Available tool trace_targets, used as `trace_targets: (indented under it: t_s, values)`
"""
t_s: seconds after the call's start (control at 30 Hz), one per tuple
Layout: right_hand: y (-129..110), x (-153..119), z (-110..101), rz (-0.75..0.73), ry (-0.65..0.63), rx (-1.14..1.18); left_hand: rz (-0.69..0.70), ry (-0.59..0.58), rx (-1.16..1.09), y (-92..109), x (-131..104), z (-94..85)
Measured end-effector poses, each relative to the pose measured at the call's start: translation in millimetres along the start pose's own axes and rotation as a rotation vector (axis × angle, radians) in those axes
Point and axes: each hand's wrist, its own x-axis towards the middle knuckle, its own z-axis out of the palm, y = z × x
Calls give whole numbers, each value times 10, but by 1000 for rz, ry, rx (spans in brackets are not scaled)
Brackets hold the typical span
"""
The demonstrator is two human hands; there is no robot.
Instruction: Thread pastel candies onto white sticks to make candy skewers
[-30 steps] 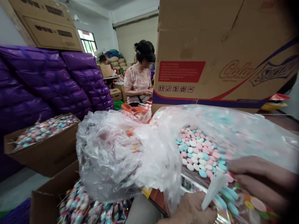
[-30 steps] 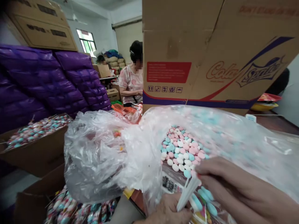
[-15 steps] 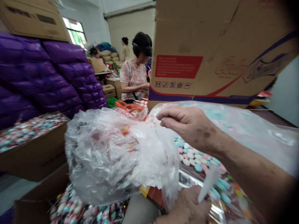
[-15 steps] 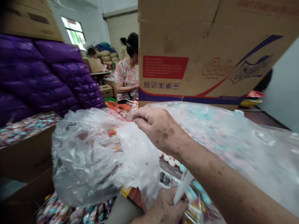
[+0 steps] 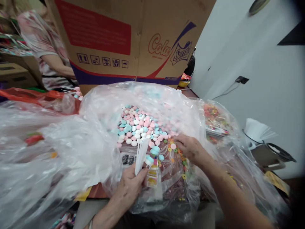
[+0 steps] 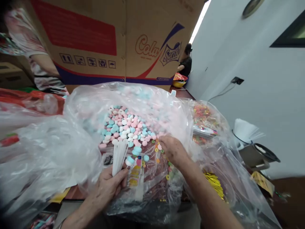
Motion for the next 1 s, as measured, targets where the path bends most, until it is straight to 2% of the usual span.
trace_targets:
  t_s: [0.13, 0.27, 0.43, 0.67, 0.8, 1.0]
  values:
    - [129, -36, 309, 63, 11, -123, 5, -24, 70, -66, 24, 0]
    - [107, -55, 424, 77, 15, -154, 11, -27, 97, -145, 58, -20]
    - [9, -150, 539, 54, 25, -148, 4, -39, 117, -147, 57, -36]
    - [33, -226, 614, 21, 59, -88, -15, -22, 87, -90, 35, -5]
    - [31, -208, 649, 17, 123, -21, -30, -20, 110, -49, 18, 6]
    - [38, -210, 582, 32, 208, 124, -33, -19, 113, -54, 25, 0]
